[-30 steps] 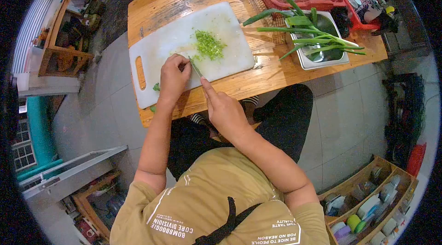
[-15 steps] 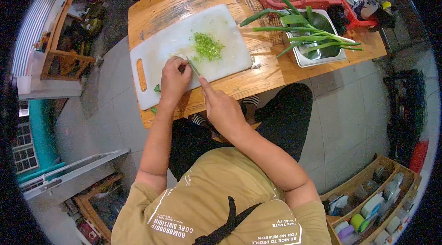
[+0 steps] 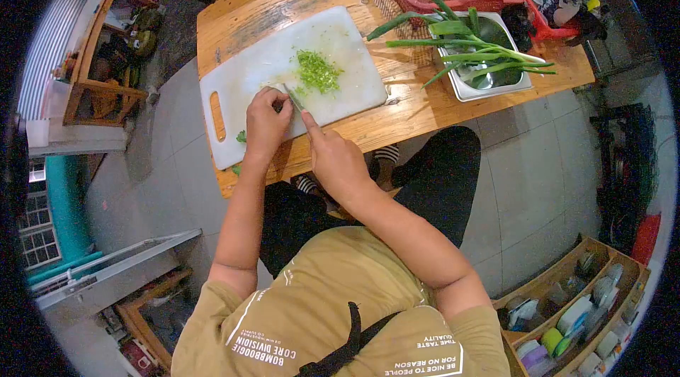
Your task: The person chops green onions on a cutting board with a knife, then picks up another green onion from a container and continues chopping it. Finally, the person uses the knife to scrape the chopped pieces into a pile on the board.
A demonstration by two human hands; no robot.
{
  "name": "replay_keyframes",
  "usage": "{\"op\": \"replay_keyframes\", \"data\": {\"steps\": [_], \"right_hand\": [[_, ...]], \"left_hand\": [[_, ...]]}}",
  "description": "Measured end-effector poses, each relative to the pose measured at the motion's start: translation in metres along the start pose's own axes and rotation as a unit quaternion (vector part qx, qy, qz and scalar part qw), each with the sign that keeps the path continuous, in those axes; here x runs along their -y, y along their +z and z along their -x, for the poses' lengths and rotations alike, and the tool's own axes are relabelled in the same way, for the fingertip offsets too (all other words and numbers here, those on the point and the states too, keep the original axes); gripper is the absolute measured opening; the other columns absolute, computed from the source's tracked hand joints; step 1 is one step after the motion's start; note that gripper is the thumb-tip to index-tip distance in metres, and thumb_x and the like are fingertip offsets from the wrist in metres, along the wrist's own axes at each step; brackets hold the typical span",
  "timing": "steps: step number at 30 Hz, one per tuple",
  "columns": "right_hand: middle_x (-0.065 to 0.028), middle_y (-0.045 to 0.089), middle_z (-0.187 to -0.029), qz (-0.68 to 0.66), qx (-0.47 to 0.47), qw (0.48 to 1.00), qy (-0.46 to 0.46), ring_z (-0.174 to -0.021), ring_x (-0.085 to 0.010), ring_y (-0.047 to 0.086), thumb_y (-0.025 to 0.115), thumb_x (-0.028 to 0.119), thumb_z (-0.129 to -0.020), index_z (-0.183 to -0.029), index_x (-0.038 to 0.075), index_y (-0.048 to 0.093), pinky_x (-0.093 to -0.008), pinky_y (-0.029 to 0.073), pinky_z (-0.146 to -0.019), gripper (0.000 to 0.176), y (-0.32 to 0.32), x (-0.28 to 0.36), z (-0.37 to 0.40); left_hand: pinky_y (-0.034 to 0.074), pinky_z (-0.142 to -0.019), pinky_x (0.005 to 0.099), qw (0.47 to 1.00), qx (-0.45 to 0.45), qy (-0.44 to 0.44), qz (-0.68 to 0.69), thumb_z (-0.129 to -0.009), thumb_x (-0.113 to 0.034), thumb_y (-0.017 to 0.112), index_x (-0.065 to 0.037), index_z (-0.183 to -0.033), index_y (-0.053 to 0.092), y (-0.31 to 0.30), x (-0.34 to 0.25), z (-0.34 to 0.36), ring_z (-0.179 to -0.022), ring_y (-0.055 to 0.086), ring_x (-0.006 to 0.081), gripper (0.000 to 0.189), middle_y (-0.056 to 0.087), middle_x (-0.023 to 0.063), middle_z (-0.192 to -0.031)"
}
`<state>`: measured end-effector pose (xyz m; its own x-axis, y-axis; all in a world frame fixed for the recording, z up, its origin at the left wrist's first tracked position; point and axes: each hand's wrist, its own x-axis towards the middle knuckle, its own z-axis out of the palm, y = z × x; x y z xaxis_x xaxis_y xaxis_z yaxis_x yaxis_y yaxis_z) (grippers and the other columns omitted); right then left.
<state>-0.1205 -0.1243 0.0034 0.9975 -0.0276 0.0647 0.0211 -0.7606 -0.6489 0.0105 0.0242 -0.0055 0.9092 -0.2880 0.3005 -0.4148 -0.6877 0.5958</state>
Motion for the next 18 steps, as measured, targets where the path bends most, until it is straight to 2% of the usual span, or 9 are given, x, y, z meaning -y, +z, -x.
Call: {"op": "replay_keyframes", "data": {"steps": [2,4,6,8,10,13,16,18], "right_hand": [[-0.0219,0.067,-0.081,-0.018,-0.021,1.0,-0.011,-0.072,-0.0427,0.069,0.055,0.016,-0.107,-0.162,0.014,0.047,-0.0536,0.058,-0.068,0.056,0.001,-0.002,0.002],[-0.0238,0.067,-0.082,-0.046,0.005,0.999,-0.011,-0.073,-0.0436,0.068,0.054,0.016,-0.108,-0.161,0.012,0.047,-0.0543,0.057,-0.069,0.054,-0.009,-0.001,0.012],[-0.0243,0.067,-0.082,-0.058,0.003,0.998,-0.013,-0.073,-0.044,0.068,0.054,0.016,-0.109,-0.161,0.012,0.047,-0.0545,0.057,-0.069,0.053,-0.01,-0.002,0.02],[-0.0247,0.068,-0.083,-0.07,-0.001,0.997,-0.015,-0.073,-0.0444,0.067,0.054,0.016,-0.109,-0.161,0.011,0.047,-0.0546,0.056,-0.069,0.052,-0.011,-0.002,0.022],[-0.0259,0.067,-0.084,-0.083,0.012,0.996,0.006,-0.077,-0.0429,0.068,0.059,0.011,-0.107,-0.16,0.013,0.049,-0.053,0.054,-0.072,0.054,-0.014,0.0,0.02],[-0.0234,0.067,-0.082,-0.08,-0.016,0.996,-0.034,-0.073,-0.0434,0.067,0.054,0.015,-0.108,-0.161,0.011,0.047,-0.0541,0.056,-0.068,0.053,-0.006,-0.007,0.014],[-0.0225,0.066,-0.08,-0.026,-0.014,0.999,-0.023,-0.072,-0.0426,0.066,0.055,0.015,-0.108,-0.161,0.012,0.047,-0.0542,0.055,-0.068,0.053,-0.001,-0.007,0.008],[-0.0221,0.065,-0.079,-0.046,-0.028,0.998,-0.028,-0.071,-0.0424,0.066,0.055,0.015,-0.108,-0.161,0.011,0.048,-0.0539,0.055,-0.068,0.053,0.002,-0.007,0.007]], "left_hand": [[0.057,-0.081,0.0409,1.0,-0.003,0.0,0.006,-0.087,-0.006,0.075,0.005,-0.089,0.073,0.0,0.001,0.0,-0.086,0.071,0.034,0.011,0.071,0.0178,-0.09],[0.057,-0.081,0.0404,1.0,-0.006,-0.001,0.013,-0.087,-0.006,0.075,0.005,-0.089,0.073,-0.001,0.0,0.0,-0.086,0.071,0.0335,0.011,0.071,0.0177,-0.09],[0.054,-0.083,0.0453,0.999,-0.008,-0.021,0.048,-0.085,-0.004,0.074,0.004,-0.084,0.07,0.0,-0.004,0.0,-0.089,0.066,0.038,0.008,0.068,0.0178,-0.085],[0.054,-0.083,0.0453,0.999,-0.008,-0.019,0.046,-0.085,-0.004,0.073,0.004,-0.084,0.07,0.001,-0.003,0.0,-0.088,0.066,0.038,0.008,0.068,0.0178,-0.085],[0.054,-0.083,0.0452,0.999,-0.009,-0.018,0.042,-0.085,-0.004,0.073,0.004,-0.084,0.07,0.0,-0.002,0.0,-0.088,0.066,0.038,0.008,0.068,0.0178,-0.085],[0.054,-0.083,0.0453,0.999,-0.005,-0.015,0.045,-0.086,-0.003,0.073,0.004,-0.084,0.07,0.0,-0.001,-0.001,-0.089,0.066,0.0378,0.008,0.068,0.018,-0.086],[0.054,-0.083,0.0454,0.999,-0.011,0.001,0.038,-0.086,-0.004,0.073,0.004,-0.084,0.07,0.001,-0.001,-0.001,-0.089,0.067,0.0374,0.009,0.068,0.0181,-0.086],[0.054,-0.084,0.0456,1.0,-0.01,-0.002,0.019,-0.087,-0.004,0.073,0.004,-0.083,0.071,0.001,-0.002,0.0,-0.09,0.066,0.0374,0.009,0.068,0.0181,-0.087]]}}
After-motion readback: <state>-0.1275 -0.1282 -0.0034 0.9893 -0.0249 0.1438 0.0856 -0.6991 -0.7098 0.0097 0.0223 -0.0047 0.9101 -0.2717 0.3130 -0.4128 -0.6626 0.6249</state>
